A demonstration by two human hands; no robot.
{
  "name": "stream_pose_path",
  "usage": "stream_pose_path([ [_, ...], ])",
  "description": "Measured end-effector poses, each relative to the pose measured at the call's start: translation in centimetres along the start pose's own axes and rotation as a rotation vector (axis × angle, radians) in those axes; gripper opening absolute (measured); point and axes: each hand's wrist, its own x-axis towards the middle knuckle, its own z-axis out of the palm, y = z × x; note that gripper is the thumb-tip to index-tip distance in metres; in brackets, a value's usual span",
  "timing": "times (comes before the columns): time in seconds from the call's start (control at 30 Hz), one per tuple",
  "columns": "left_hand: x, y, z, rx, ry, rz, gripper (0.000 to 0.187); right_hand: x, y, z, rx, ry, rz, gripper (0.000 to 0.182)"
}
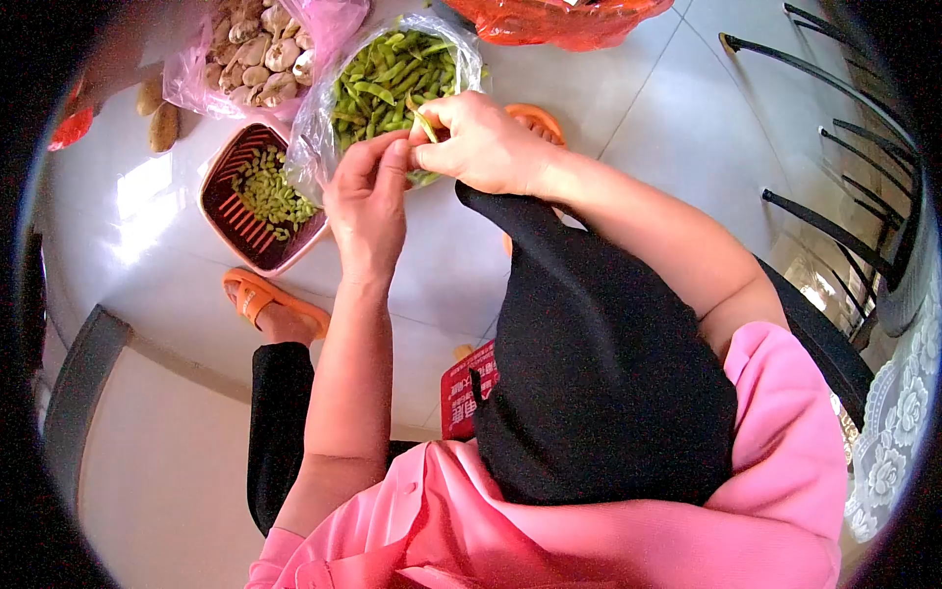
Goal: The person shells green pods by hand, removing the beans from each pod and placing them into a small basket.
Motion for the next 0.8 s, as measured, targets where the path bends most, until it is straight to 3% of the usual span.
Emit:
stream_pose_path([
  [0.07,0.0,1.2,0.2,-0.197,-0.125,-0.221,0.012,-0.1,0.3,0.1,0.130,0.058,-0.090,0.017],
  [0.2,0.6,-0.1,-1.0,-0.960,-0.173,-0.453,0.018,-0.8,-2.5,-1.1,0.214,0.018,-0.175,0.014],
  [0.27,1.0,-0.1,-1.6,-1.004,-0.124,-0.444,0.018,-1.1,-4.8,-2.8,-0.463,0.370,-0.711,0.008],
  [0.3,1.3,-0.1,-2.1,-0.989,-0.112,-0.407,0.017,-2.1,-6.2,-4.0,-0.612,0.525,-0.743,0.010],
  [0.37,2.0,0.2,-3.4,-0.963,-0.099,-0.319,0.016,-0.3,-7.4,-6.5,-0.636,0.748,-1.136,0.018],
  [0.43,3.0,-0.2,-5.4,-0.938,-0.076,-0.212,0.017,0.1,-9.5,-9.0,-0.796,0.896,-1.228,0.026],
  [0.5,3.8,-0.2,-8.2,-0.858,-0.028,-0.105,0.018,-1.2,-10.3,-9.7,-1.074,0.967,-0.929,0.028],
  [0.53,4.2,-0.1,-9.5,-0.805,0.010,-0.056,0.018,0.5,-9.5,-9.9,-1.172,1.139,-0.874,0.028],
  [0.6,4.6,-0.1,-11.6,-0.558,0.189,0.033,0.015,0.0,-7.6,-8.3,-1.170,1.012,-0.709,0.012],
  [0.67,4.9,-0.7,-13.0,-0.022,0.352,0.055,0.015,1.0,-6.4,-5.3,-0.917,0.699,-0.832,0.010],
  [0.7,4.9,-0.5,-13.1,-0.021,0.347,0.056,0.015,1.5,-5.8,-3.8,-0.783,0.545,-0.862,0.010],
  [0.73,4.8,-0.3,-13.2,-0.043,0.405,0.020,0.014,2.1,-4.3,-2.3,-0.716,0.419,-0.625,0.012],
  [0.8,4.7,-0.2,-13.0,-0.070,0.465,-0.016,0.013,5.9,0.9,-1.9,-0.868,0.385,-0.537,0.011],
])
